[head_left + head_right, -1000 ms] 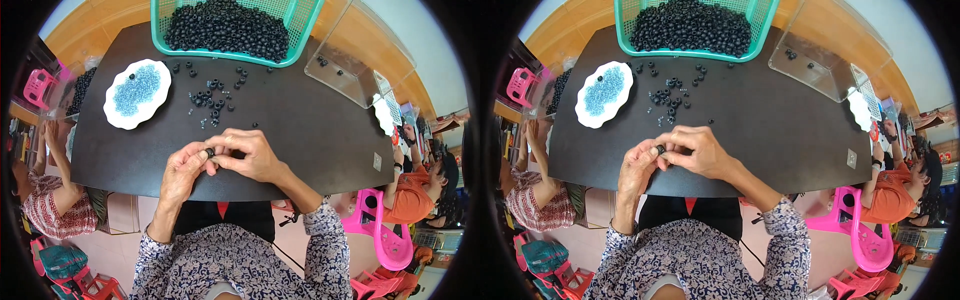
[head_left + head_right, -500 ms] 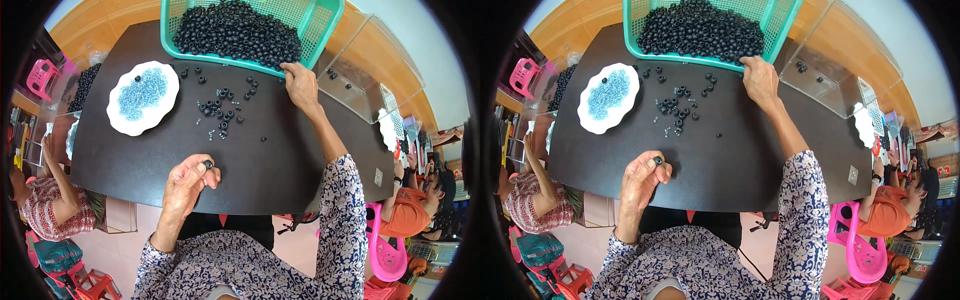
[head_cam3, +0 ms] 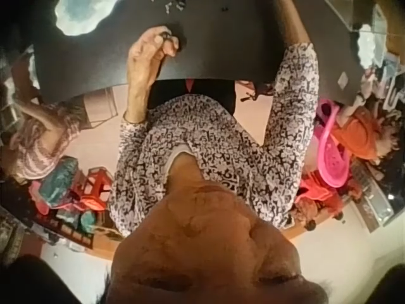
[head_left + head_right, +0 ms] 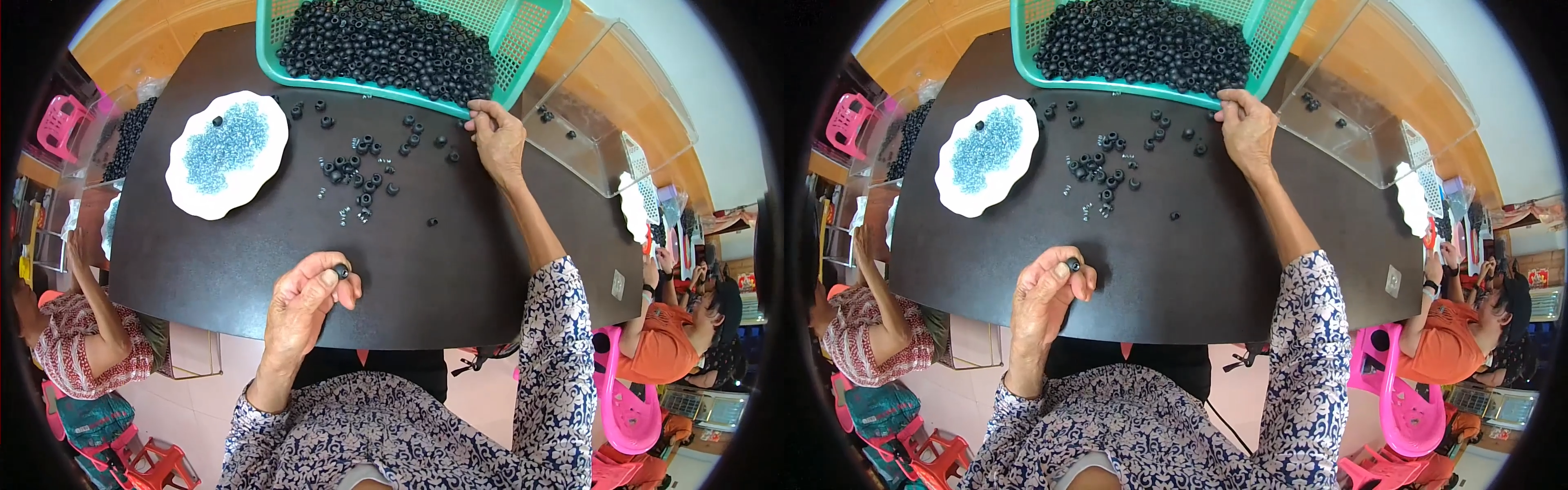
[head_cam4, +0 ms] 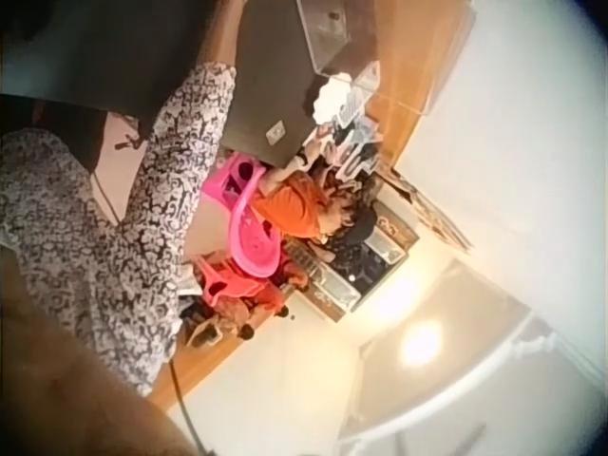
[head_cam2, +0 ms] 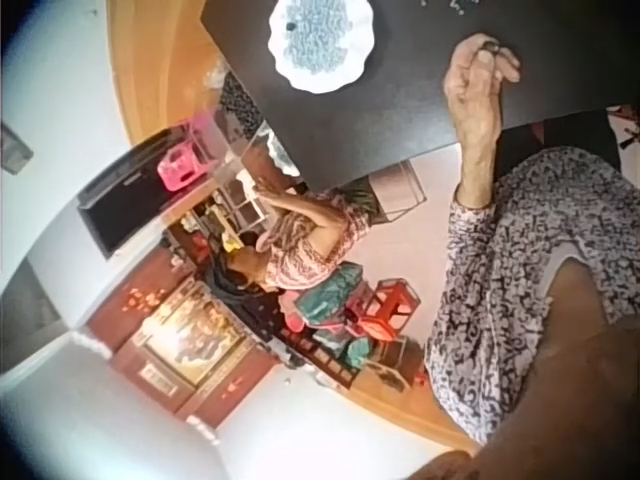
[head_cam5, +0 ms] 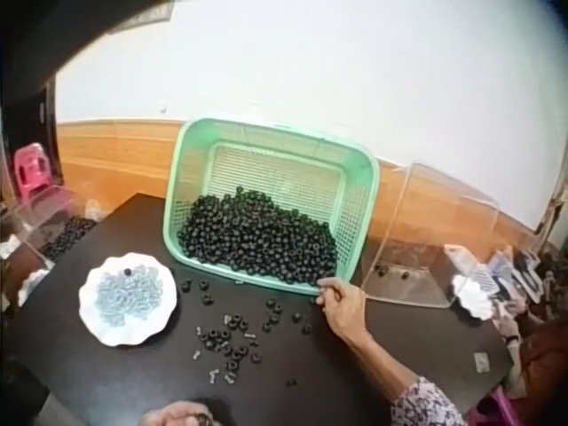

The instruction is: Assembling small components by inserting blue beads into black rings.

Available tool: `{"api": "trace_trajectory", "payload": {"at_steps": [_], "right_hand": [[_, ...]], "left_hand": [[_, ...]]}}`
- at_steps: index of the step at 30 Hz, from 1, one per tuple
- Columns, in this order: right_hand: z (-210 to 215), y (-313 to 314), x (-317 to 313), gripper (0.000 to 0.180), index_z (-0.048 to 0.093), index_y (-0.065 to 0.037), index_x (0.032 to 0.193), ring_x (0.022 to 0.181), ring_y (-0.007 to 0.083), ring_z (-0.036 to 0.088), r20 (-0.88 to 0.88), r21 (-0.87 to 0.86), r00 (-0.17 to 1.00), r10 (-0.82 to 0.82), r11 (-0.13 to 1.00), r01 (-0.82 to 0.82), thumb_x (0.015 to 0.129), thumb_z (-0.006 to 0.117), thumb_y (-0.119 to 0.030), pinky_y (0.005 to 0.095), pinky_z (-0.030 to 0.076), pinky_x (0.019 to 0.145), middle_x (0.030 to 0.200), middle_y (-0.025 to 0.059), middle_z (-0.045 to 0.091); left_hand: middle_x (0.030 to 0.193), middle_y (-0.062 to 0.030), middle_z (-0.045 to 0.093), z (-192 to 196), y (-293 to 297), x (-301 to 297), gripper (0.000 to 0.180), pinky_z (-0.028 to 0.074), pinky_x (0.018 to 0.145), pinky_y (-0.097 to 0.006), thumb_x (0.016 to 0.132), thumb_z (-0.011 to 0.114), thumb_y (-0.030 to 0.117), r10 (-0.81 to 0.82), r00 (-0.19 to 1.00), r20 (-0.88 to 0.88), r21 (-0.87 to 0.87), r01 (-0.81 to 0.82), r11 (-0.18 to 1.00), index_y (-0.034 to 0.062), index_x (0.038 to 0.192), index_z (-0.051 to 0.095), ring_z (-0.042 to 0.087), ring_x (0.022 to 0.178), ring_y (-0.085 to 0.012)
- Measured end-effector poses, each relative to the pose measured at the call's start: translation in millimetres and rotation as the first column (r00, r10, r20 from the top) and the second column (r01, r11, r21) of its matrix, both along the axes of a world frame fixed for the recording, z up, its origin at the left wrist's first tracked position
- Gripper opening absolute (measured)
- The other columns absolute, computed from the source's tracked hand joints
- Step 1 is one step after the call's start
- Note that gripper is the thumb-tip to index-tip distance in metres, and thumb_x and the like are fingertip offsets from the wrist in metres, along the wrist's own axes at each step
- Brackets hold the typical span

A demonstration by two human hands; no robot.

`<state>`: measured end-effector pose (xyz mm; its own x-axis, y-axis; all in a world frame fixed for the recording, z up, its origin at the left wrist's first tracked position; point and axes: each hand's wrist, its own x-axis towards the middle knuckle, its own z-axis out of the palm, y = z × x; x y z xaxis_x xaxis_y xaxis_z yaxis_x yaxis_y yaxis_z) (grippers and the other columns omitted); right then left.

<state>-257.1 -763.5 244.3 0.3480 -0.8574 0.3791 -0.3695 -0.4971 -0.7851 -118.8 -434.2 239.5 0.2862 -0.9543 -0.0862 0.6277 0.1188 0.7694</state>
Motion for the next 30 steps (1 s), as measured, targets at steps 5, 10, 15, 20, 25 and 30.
{"api": "trace_trajectory", "payload": {"at_steps": [5,10,15,20,25,30], "right_hand": [[-6.3,19.4,-10.7,0.019,0.068,0.0,0.105,0.069,0.0045,0.058,0.085,-0.101,0.996,-0.012,0.995,0.02,0.091,0.055,-0.005,0.0193,0.046,0.061,0.083,0.0033,0.065],[-3.1,29.3,-24.1,0.019,0.067,-0.001,0.106,0.066,0.0045,0.053,0.099,-0.035,0.993,-0.068,0.997,0.072,0.09,0.057,-0.004,0.0212,0.045,0.062,0.079,0.0013,0.063],[-1.1,8.5,-21.7,0.023,0.066,-0.003,0.107,0.069,0.0119,0.058,-0.041,-0.23,0.996,-0.075,0.971,0.063,0.088,0.055,-0.002,0.0266,0.048,0.067,0.087,0.0071,0.065],[-2.1,-8.3,6.3,0.03,0.064,-0.004,0.11,0.077,0.0208,0.064,-0.093,-0.502,0.995,-0.035,0.864,-0.017,0.082,0.054,0.003,0.0318,0.05,0.074,0.096,0.0115,0.066],[-10.8,-3.2,12.3,0.028,0.066,-0.004,0.107,0.068,0.014,0.063,-0.158,-0.428,0.987,0.015,0.9,-0.083,0.083,0.054,0.003,0.0266,0.05,0.066,0.09,0.0101,0.066],[-7.0,2.3,5.6,0.025,0.066,-0.003,0.111,0.068,0.0093,0.06,0.018,-0.176,0.996,0.09,0.981,-0.085,0.089,0.052,0.0,0.0246,0.049,0.061,0.098,0.0068,0.069]], "left_hand": [[0.074,-0.0074,0.063,2.2,-2.7,-0.7,0.026,0.048,0.08,-0.033,0.098,0.053,0.018,0.001,1.0,0.016,-0.016,-0.001,1.0,-0.0044,0.11,0.058,0.061,0.084,-0.0211],[0.074,-0.0076,0.062,2.2,-1.8,-0.8,0.025,0.048,0.078,-0.032,0.098,0.052,0.017,0.013,0.999,0.046,-0.014,-0.013,1.0,-0.0045,0.109,0.058,0.06,0.083,-0.0215],[0.073,-0.0079,0.062,2.0,-2.0,-2.2,0.024,0.048,0.077,-0.032,0.098,0.052,0.016,0.021,0.998,0.061,-0.021,-0.02,1.0,-0.0046,0.108,0.058,0.06,0.082,-0.0215],[0.073,-0.0078,0.062,2.0,-0.9,-3.2,0.024,0.048,0.077,-0.031,0.097,0.053,0.016,0.02,0.998,0.055,-0.003,-0.02,1.0,-0.0048,0.108,0.058,0.061,0.082,-0.0213],[0.071,-0.0069,0.06,7.1,-3.5,-6.3,0.025,0.047,0.073,-0.031,0.096,0.056,0.02,0.047,0.997,0.057,0.023,-0.048,0.999,-0.0034,0.105,0.058,0.058,0.079,-0.0207],[0.074,-0.0074,0.062,1.8,-0.3,-1.7,0.025,0.048,0.078,-0.032,0.097,0.054,0.018,0.017,0.999,0.037,-0.016,-0.016,1.0,-0.0045,0.109,0.058,0.061,0.082,-0.0211]]}}
